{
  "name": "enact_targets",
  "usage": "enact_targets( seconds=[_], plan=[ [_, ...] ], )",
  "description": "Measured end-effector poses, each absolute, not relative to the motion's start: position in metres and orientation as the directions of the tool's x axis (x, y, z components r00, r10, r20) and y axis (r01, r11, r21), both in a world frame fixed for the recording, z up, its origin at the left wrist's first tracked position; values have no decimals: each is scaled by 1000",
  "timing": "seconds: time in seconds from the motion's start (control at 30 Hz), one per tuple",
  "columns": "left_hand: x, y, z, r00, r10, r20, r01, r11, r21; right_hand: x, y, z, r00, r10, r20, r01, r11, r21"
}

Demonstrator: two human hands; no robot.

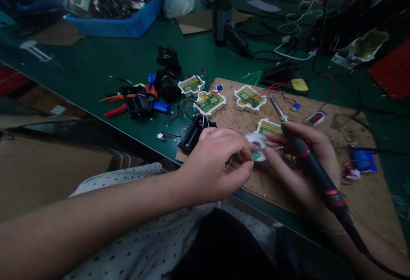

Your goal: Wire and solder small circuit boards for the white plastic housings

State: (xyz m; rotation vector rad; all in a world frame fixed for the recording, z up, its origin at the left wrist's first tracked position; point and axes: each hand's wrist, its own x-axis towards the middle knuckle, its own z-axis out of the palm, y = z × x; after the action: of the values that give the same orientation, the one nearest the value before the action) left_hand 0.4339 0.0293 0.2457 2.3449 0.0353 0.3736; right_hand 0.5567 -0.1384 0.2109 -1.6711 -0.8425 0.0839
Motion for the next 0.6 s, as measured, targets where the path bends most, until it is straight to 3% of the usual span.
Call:
enact_targets(
  seconds=[0.2,0.33,0.6],
  plan=[
    [428,45,257,900,211,380,-92,-761,642,558,-138,211,750,564,345,428,-17,-904],
    [435,63,264,888,296,353,28,-798,601,557,-137,211,752,558,351,437,-23,-899],
    [455,69,258,972,101,214,-44,-813,581,556,-137,212,733,572,370,477,-44,-878]
  ],
)
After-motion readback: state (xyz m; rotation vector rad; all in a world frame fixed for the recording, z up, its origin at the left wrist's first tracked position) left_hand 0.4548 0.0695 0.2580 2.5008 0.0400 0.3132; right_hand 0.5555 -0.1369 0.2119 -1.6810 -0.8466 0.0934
